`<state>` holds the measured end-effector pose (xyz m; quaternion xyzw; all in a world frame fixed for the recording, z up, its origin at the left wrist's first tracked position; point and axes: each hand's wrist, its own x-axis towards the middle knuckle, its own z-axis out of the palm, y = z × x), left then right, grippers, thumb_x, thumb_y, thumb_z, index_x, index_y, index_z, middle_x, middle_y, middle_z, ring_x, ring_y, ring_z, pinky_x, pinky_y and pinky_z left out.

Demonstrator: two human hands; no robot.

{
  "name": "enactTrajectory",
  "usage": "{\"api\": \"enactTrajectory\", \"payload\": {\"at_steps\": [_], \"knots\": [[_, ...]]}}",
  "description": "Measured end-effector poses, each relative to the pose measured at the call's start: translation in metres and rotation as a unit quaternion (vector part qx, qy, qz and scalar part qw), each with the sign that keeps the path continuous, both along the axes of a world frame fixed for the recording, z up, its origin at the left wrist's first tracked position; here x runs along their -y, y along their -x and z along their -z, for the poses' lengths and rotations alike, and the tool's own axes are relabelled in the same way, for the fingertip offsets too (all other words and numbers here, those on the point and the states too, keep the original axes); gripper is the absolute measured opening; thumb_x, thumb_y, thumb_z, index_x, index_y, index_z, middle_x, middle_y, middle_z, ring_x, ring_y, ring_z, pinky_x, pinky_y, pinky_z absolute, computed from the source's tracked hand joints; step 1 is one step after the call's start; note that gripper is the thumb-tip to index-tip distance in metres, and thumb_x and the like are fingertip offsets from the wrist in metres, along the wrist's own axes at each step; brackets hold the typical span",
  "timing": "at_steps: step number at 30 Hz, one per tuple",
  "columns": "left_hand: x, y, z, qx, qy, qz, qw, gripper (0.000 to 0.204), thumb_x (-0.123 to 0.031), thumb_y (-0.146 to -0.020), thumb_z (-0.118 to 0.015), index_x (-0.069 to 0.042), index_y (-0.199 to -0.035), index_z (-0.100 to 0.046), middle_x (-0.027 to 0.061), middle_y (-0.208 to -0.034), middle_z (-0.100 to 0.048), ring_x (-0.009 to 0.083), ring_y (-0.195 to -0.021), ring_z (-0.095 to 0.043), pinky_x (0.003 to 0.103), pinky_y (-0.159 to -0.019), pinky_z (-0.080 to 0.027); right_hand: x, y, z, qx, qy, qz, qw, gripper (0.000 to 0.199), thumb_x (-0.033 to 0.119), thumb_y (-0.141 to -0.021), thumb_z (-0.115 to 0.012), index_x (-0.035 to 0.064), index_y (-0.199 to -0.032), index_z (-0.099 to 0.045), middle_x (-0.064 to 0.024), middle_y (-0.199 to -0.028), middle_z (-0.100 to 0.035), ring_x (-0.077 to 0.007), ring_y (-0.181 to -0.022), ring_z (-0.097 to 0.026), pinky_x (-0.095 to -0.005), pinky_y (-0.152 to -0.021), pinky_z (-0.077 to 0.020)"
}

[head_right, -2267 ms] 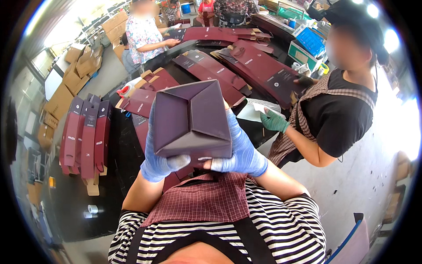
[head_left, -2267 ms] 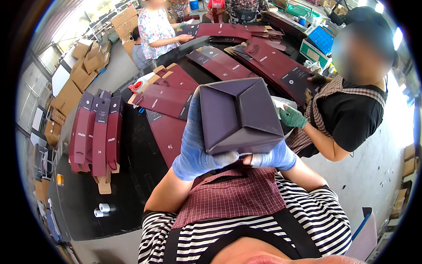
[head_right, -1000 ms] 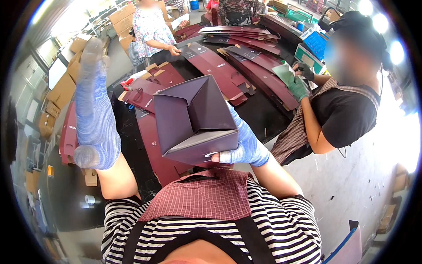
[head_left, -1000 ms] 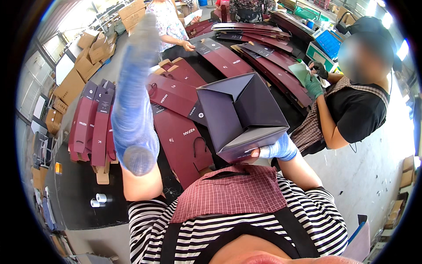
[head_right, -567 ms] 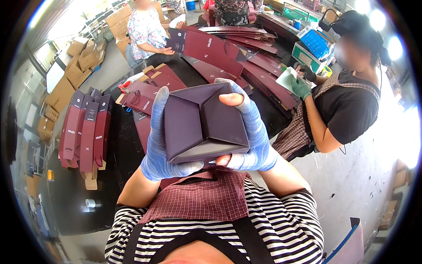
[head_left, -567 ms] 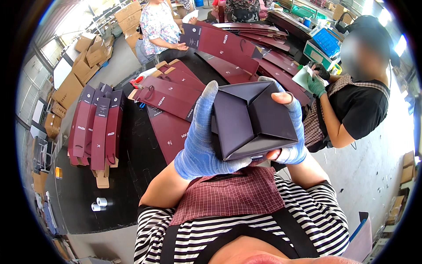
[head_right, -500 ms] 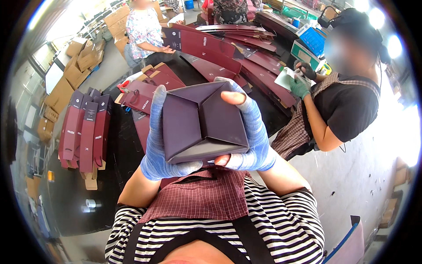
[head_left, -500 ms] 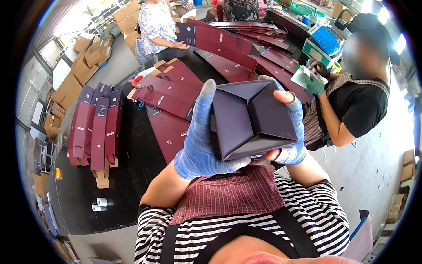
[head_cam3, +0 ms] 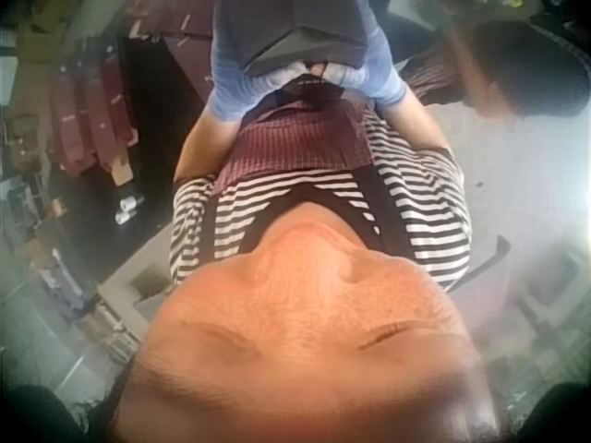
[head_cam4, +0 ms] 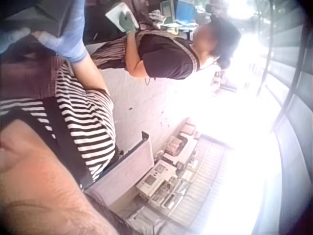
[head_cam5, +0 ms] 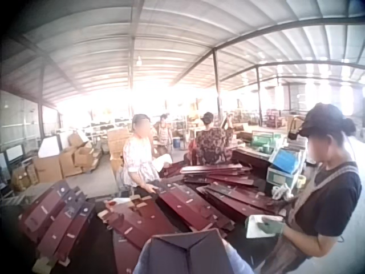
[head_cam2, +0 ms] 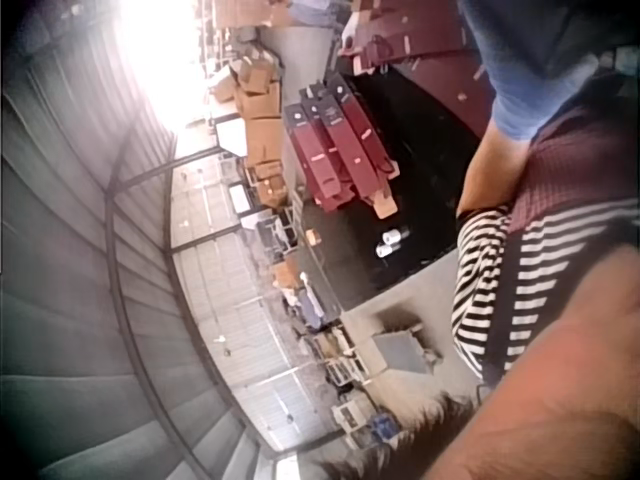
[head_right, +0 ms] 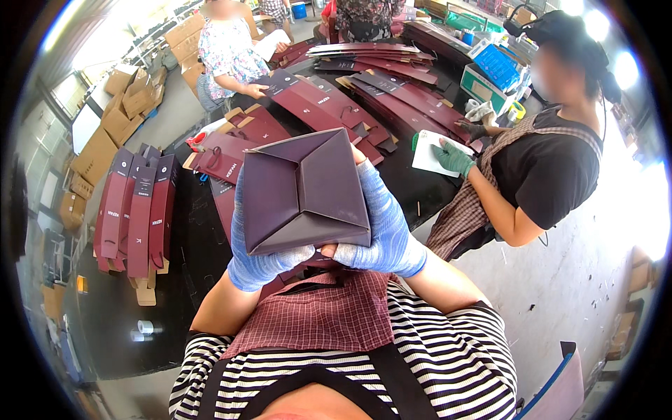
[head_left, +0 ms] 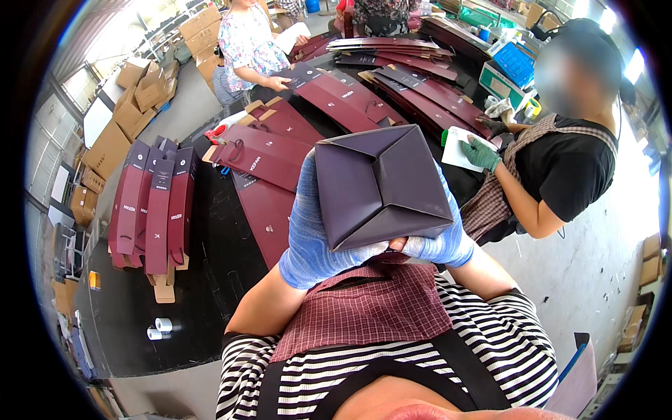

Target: The person picks up flat cardboard sheets and folds them by hand into rectangular boxes, securing the bottom flaps.

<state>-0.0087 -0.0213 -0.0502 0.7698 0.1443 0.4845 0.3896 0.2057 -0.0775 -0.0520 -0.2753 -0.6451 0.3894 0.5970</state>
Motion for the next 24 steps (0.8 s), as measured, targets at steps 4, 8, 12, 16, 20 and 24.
{"api": "enactTrajectory", "payload": {"at_steps": [4,8,12,16,20,24], "knots": [[0.003,0.001,-0.004,-0.022,0.023,0.000,0.999,0.144,-0.032,-0.066,-0.099,-0.006,-0.164,0.003,0.0190,-0.162,-0.030,0.0311,-0.146,-0.041,0.044,-0.117,-0.039,0.001,-0.005,-0.002,0.002,0.010,-0.009,1.000,0.127,0.030,-0.074,-0.094,-0.0012,-0.163,-0.011,-0.0179,-0.167,-0.026,-0.0252,-0.151,-0.033,-0.0396,-0.120,-0.0298],[0.006,-0.005,-0.014,0.048,0.124,0.084,0.988,0.145,-0.033,-0.068,-0.098,-0.007,-0.164,0.008,0.0184,-0.164,-0.026,0.0302,-0.149,-0.037,0.043,-0.120,-0.034,-0.008,-0.012,-0.016,-0.002,-0.145,-0.006,0.989,0.122,0.036,-0.072,-0.095,0.0035,-0.162,-0.019,-0.0206,-0.168,-0.020,-0.0357,-0.151,-0.032,-0.0467,-0.120,-0.0282],[0.004,-0.009,-0.017,0.080,0.146,0.145,0.975,0.144,-0.032,-0.070,-0.097,-0.007,-0.164,0.009,0.0180,-0.165,-0.024,0.0297,-0.149,-0.035,0.043,-0.120,-0.032,-0.014,-0.036,-0.069,0.280,-0.317,0.122,0.898,0.074,0.053,-0.071,-0.088,0.0045,-0.121,-0.064,-0.0243,-0.140,-0.057,-0.0476,-0.138,-0.046,-0.0563,-0.114,-0.0337],[-0.004,-0.002,-0.003,0.014,0.087,0.116,0.989,0.144,-0.028,-0.071,-0.095,-0.008,-0.163,0.014,0.0172,-0.164,-0.025,0.0295,-0.149,-0.034,0.044,-0.121,-0.031,-0.023,-0.030,-0.066,0.260,-0.320,0.107,0.905,0.074,0.051,-0.070,-0.089,0.0043,-0.122,-0.063,-0.0233,-0.140,-0.057,-0.0466,-0.137,-0.047,-0.0560,-0.114,-0.0336],[-0.007,-0.008,-0.002,-0.030,-0.056,0.007,0.998,0.145,-0.028,-0.070,-0.095,-0.007,-0.163,0.014,0.0166,-0.162,-0.026,0.0275,-0.151,-0.028,0.042,-0.125,-0.023,-0.015,0.003,-0.002,0.014,-0.087,0.072,0.994,0.094,0.041,-0.072,-0.094,-0.0022,-0.143,-0.049,-0.0196,-0.143,-0.057,-0.0356,-0.138,-0.048,-0.0461,-0.114,-0.0374],[-0.019,-0.015,0.033,0.047,0.132,0.071,0.988,0.151,-0.025,-0.064,-0.099,0.000,-0.161,0.014,0.0205,-0.162,-0.027,0.0267,-0.148,-0.030,0.042,-0.124,-0.026,-0.009,-0.027,0.094,0.047,0.110,0.054,0.991,0.095,0.046,-0.072,-0.093,-0.0038,-0.141,-0.051,-0.0148,-0.136,-0.062,-0.0277,-0.124,-0.059,-0.0396,-0.107,-0.0455]]}}
